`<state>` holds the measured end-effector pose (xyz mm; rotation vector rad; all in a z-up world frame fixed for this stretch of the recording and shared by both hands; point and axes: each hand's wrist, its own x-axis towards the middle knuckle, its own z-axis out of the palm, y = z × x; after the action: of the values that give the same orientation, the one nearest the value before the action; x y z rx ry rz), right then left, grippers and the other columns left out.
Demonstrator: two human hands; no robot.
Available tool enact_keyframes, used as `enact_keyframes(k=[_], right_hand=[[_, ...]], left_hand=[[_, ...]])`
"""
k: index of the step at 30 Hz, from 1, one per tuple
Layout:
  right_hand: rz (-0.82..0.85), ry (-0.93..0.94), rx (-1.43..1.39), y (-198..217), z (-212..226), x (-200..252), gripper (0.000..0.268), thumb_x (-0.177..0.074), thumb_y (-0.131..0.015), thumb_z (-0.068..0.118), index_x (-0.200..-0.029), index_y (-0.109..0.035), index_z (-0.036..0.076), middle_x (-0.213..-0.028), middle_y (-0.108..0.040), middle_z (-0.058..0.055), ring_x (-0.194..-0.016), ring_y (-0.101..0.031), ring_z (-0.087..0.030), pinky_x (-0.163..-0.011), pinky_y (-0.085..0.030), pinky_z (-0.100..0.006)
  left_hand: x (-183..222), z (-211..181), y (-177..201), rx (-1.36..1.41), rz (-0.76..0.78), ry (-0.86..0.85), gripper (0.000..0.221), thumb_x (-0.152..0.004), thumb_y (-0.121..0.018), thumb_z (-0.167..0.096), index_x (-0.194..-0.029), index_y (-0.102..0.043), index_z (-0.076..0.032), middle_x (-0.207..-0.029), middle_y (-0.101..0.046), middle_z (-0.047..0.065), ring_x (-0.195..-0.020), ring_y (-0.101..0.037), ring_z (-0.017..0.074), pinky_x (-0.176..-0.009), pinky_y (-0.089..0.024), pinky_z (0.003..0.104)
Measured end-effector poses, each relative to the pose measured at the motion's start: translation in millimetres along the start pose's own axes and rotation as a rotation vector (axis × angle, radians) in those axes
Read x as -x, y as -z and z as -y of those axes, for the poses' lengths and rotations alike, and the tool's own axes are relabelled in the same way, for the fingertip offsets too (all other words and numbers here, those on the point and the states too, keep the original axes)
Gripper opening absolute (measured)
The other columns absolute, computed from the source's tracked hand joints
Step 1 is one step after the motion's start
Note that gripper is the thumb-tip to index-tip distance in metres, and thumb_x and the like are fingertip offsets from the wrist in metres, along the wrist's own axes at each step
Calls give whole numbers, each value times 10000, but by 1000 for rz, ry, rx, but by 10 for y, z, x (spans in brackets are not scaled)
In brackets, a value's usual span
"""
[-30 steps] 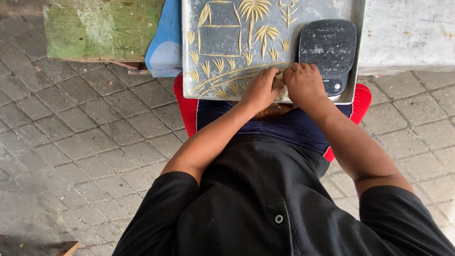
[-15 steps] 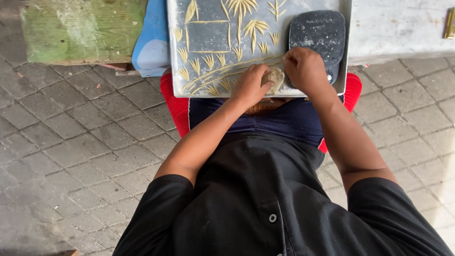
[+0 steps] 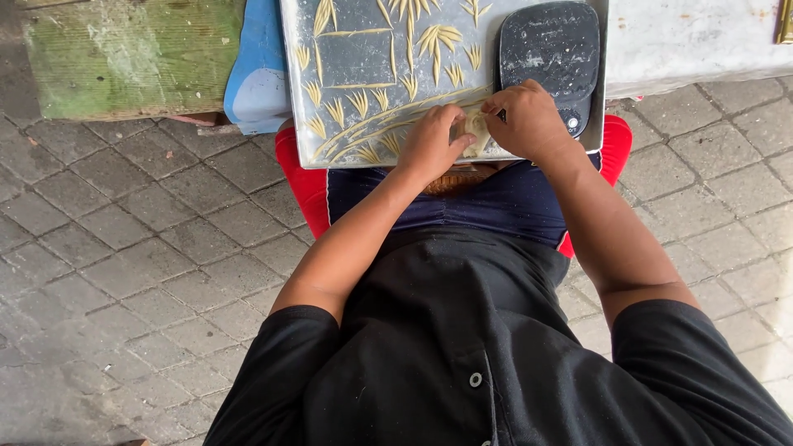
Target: Creating a decorative scene on a metal tray by rolling small pieces of dough into thin strips and placing them to form patterns like a house and trees.
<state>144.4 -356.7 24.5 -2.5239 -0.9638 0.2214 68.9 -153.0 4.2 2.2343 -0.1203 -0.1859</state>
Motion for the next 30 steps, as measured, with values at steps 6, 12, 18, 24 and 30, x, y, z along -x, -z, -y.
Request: enact_keyframes(k=[6,12,18,24,30], right_hand=[[75,-72,-9,20,47,-69,174,-934,-704,229,-995,-775,82,-955,-784,-65,-902,-678,-318,-916,-475,-426],[62,-173,-135,54,65,-27,144,-952,-677,216,-979,-744,92,-926,-764,-40,-932,-632,-331,-909,-463,-442],[-279,-139,-41,199,-112,118,50,-982,-780,99,-954,-817,79,-902,-794,-42,-731,-688,-246,-787,-548,-404],[-224,-419,-455,78,-50,325,102,-933,-755,138,-1029,-724,131,-838,-669,-39,-803,-627,-208,-729,-512,-383],[-177,-347,-662,204,795,399,56,-1008,-750,101,-1023,-760,48,-795,-681,-122,-741,-672,-228,-761,-522,-370]], left_hand=[[0,17,3,-16,11,13,409,-904,-792,-314,-1174,-619,-59,-1162,-705,128,-1079,-672,324,-868,-533,443],[19,-29,63,-14,23,20,407,-915,-780,-320,-1187,-621,-62,-1189,-699,135,-1098,-670,323,-880,-538,444],[118,-109,180,-14,27,-2,310,-956,-697,-253,-1175,-618,-47,-1157,-700,142,-1052,-683,309,-853,-554,426],[306,-282,396,187,-175,-104,209,-993,-650,-194,-1132,-644,-38,-952,-667,154,-799,-696,247,-692,-581,329],[551,-254,216,364,-377,-103,173,-917,-739,-198,-1075,-723,-128,-891,-700,48,-728,-672,160,-590,-527,281]])
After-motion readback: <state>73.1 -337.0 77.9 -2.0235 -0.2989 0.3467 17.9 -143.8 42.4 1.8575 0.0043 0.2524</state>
